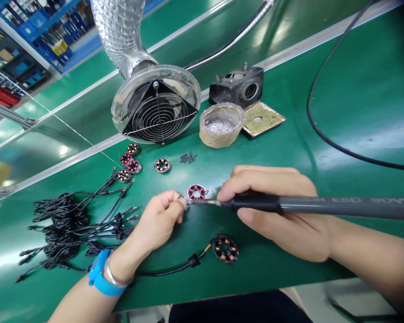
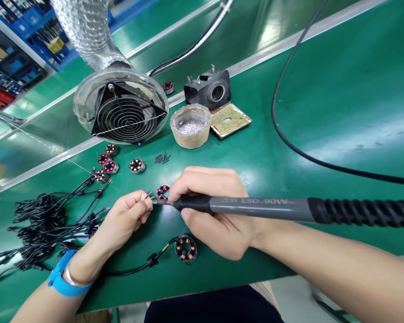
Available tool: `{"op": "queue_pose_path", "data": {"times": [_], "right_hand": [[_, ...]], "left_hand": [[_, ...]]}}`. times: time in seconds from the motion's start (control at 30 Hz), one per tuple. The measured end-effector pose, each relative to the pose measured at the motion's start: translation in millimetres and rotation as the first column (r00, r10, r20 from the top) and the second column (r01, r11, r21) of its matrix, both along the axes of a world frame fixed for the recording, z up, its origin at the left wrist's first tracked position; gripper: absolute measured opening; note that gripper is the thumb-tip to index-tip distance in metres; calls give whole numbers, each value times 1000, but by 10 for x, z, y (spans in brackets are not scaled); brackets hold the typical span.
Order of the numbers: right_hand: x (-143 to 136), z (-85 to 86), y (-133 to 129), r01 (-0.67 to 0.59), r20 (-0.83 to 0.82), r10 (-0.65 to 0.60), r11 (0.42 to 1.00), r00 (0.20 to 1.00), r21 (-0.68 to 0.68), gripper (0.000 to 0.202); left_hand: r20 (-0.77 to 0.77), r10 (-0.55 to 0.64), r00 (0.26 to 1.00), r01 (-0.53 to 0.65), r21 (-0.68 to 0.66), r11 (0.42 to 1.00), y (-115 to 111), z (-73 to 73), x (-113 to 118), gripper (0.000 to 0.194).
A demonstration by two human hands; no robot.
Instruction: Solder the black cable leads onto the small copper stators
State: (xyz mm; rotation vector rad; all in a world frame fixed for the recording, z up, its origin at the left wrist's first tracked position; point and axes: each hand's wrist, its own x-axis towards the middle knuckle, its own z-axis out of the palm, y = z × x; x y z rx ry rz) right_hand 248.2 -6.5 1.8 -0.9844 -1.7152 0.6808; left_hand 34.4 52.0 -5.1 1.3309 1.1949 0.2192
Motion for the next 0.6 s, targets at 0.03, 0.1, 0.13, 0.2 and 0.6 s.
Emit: {"op": "queue_pose_path", "data": {"times": [0.03,0.1,0.13,0.2,0.6], "right_hand": [[-2,0,-4,-1,-4,1,1000,1000,-2,22],[-8,-1,-12,-5,-13,5,1000,1000,-6,22],[-13,-1,-15,-7,-16,7,1000,1000,-9,22],[-22,-3,-20,-11,-20,11,1000,1000,-11,22],[-50,-18,-40,59,-68,-55,997,996,53,18]], "left_hand": [[-3,-2,1000,2,3,1000,-1,2,1,30],[-7,-5,1000,5,8,1000,-4,9,4,30],[-9,-5,1000,5,10,1000,-7,13,5,29],[-16,-7,1000,8,11,1000,-11,22,8,29],[-19,-22,1000,23,18,1000,-8,19,0,30]]}}
